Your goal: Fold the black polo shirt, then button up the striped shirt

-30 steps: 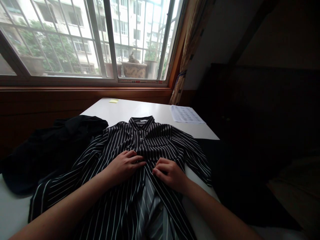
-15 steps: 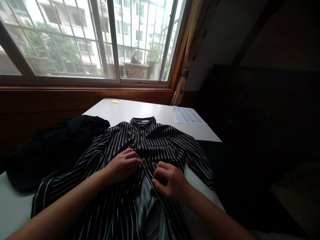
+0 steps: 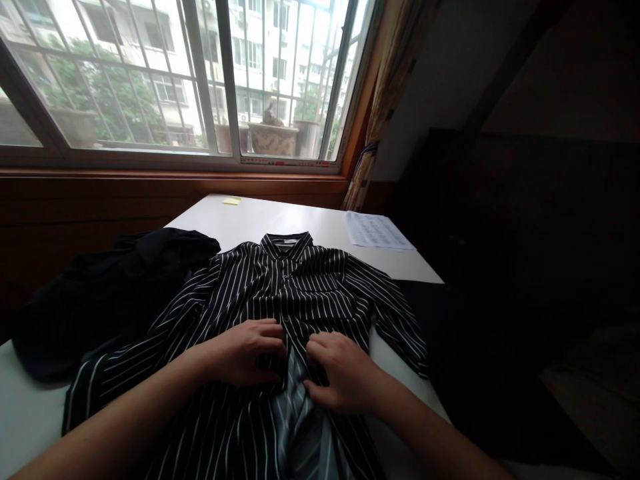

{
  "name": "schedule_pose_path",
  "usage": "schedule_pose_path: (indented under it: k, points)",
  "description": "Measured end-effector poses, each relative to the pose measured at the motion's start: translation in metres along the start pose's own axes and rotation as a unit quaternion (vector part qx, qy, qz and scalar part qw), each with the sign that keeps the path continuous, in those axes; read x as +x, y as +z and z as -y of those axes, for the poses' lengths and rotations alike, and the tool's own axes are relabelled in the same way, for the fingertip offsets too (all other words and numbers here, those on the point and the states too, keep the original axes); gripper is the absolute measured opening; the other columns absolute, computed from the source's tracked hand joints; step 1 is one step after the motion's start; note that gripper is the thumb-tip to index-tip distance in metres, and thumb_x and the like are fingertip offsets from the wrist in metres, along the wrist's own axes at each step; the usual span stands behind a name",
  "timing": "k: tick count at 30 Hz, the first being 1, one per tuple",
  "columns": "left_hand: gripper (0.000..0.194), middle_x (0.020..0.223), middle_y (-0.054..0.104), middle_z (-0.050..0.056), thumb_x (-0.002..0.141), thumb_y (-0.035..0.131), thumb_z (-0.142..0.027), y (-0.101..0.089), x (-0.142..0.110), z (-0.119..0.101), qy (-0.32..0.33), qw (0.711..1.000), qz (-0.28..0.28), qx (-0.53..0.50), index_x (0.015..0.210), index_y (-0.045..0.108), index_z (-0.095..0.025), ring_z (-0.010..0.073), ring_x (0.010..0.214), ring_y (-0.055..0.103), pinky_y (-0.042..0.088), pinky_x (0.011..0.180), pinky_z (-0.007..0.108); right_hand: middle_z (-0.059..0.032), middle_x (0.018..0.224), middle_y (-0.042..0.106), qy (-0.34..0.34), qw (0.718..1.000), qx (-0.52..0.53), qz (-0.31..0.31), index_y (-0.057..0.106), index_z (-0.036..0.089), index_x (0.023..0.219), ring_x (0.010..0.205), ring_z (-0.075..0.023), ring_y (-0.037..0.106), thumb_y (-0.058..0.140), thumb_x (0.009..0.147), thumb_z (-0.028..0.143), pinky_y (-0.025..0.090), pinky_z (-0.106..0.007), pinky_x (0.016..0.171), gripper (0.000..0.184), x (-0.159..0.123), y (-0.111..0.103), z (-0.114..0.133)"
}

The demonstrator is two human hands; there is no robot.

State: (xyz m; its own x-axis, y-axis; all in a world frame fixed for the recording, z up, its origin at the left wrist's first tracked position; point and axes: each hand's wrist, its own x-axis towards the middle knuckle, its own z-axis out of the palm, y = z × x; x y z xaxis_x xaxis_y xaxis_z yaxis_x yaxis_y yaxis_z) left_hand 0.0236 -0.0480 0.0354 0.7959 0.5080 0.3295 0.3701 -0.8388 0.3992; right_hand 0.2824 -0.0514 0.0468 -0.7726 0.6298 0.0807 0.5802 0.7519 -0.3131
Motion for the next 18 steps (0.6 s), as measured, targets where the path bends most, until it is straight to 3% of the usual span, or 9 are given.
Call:
schedule_pose_path:
  k: [8, 13, 18]
  points:
    - [0.009, 0.088, 0.065, 0.003, 0.088, 0.067, -0.025, 0.006, 0.002, -0.003, 0.044, 0.997, -0.007, 0.064, 0.097, 0.067, -0.022, 0.0170, 0.082, 0.060, 0.049, 0.079, 0.032, 0.0001, 0.082, 0.057, -0.009, 1.000, 0.018, -0.007, 0.052, 0.021, 0.077, 0.075, -0.0158, 0.051, 0.062, 0.074, 0.022, 0.033, -0.029, 0.069, 0.011, -0.002, 0.003, -0.004]
    - [0.004, 0.084, 0.064, 0.003, 0.089, 0.063, -0.022, 0.006, 0.003, -0.007, 0.092, 0.986, -0.004, 0.137, 0.091, 0.066, -0.021, 0.0174, 0.075, 0.057, 0.048, 0.072, 0.033, 0.0017, 0.078, 0.055, -0.004, 0.997, 0.068, -0.026, 0.050, 0.020, 0.075, 0.073, -0.0144, 0.050, 0.060, 0.075, 0.017, 0.034, -0.029, 0.070, 0.010, 0.000, 0.003, -0.008]
    - [0.011, 0.079, 0.060, 0.001, 0.091, 0.059, -0.019, 0.003, 0.004, -0.012, 0.109, 0.975, -0.008, 0.193, 0.080, 0.061, -0.020, 0.0152, 0.068, 0.052, 0.044, 0.066, 0.033, 0.0009, 0.079, 0.054, -0.014, 0.988, 0.142, -0.062, 0.051, 0.020, 0.077, 0.077, -0.0160, 0.050, 0.060, 0.074, 0.013, 0.037, -0.030, 0.074, 0.012, 0.000, -0.005, -0.009]
